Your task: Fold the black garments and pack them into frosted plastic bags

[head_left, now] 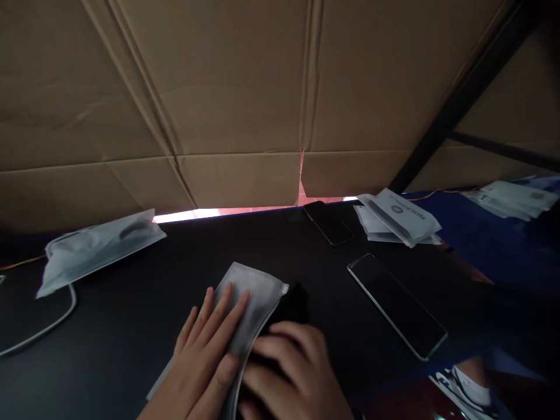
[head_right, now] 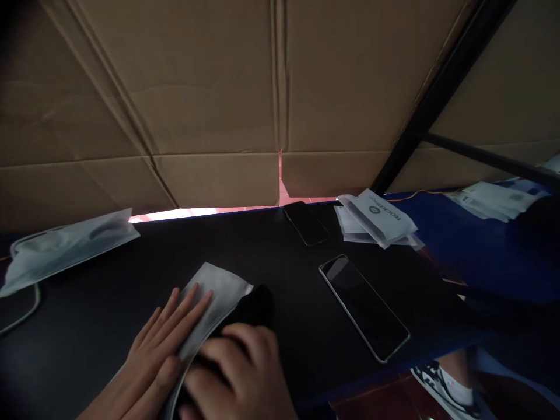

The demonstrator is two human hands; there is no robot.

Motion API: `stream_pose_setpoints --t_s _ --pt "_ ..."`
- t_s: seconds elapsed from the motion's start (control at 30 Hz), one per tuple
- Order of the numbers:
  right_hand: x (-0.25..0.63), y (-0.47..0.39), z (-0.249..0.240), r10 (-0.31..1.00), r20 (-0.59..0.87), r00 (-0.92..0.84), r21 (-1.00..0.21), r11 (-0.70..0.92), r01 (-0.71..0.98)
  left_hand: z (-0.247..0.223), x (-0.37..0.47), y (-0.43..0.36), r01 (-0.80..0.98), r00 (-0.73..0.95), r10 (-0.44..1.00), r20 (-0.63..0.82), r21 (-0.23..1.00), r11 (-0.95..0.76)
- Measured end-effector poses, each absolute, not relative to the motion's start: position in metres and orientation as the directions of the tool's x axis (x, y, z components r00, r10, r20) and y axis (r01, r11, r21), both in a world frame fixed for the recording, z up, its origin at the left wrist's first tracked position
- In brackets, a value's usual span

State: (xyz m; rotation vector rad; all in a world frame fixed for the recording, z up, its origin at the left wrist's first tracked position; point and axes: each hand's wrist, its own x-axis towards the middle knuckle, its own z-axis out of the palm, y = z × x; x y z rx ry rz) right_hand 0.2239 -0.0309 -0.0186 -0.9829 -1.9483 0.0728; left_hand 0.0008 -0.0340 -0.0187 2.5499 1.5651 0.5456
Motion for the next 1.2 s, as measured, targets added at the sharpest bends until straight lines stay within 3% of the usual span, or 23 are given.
stream_pose_setpoints --t_s 0.1,0.17,0.23,0.33,0.43,0.5,0.67,0.83,1.0,1.07,1.2 --pt "0.232 -0.037 -0.027 0.754 0.656 0.025 -0.46 0.373 0.806 -0.018 0.009 -0.034 0.855 0.393 0.886 0.247 0.258 -0.451" --pt "0.237 -0.04 -0.033 0.803 0.596 -0.001 -0.456 0.339 0.823 -0.018 0.015 -0.033 0.861 0.378 0.892 0.249 0.258 -0.437" --pt "0.24 -0.04 -0.034 0.827 0.551 -0.111 -0.511 0.44 0.739 -0.017 0.019 -0.033 0.86 0.382 0.883 0.272 0.244 -0.448" --pt "0.24 -0.034 -0.025 0.823 0.502 -0.267 -0.689 0.567 0.452 -0.015 0.022 -0.031 0.844 0.423 0.851 0.311 0.207 -0.495" --pt "0.233 -0.027 -0.01 0.837 0.378 -0.396 -0.849 0.484 0.212 -0.015 0.024 -0.032 0.848 0.416 0.846 0.333 0.194 -0.494" --pt "0.226 -0.024 -0.002 0.872 0.28 -0.402 -0.906 0.378 0.19 -0.017 0.027 -0.034 0.843 0.413 0.833 0.369 0.191 -0.503" --pt "0.21 -0.021 0.011 0.953 0.198 -0.229 -0.928 0.258 0.268 -0.021 0.031 -0.037 0.814 0.477 0.78 0.405 0.132 -0.566" --pt "0.245 -0.019 0.016 0.811 0.121 -0.573 -0.824 0.404 0.398 -0.014 0.018 -0.037 0.879 0.41 0.832 0.373 0.081 -0.47" --pt "0.277 -0.03 -0.001 0.947 0.003 -0.322 -0.657 0.245 0.713 -0.008 0.021 -0.037 0.872 0.441 0.804 0.4 0.02 -0.489" --pt "0.271 -0.034 -0.006 0.93 -0.015 -0.368 -0.683 0.259 0.683 -0.006 0.03 -0.038 0.892 0.403 0.836 0.373 0.043 -0.45" --pt "0.239 -0.036 -0.01 0.918 0.08 -0.387 -0.896 0.237 0.377 -0.01 0.046 -0.039 0.86 0.422 0.808 0.412 0.1 -0.5"
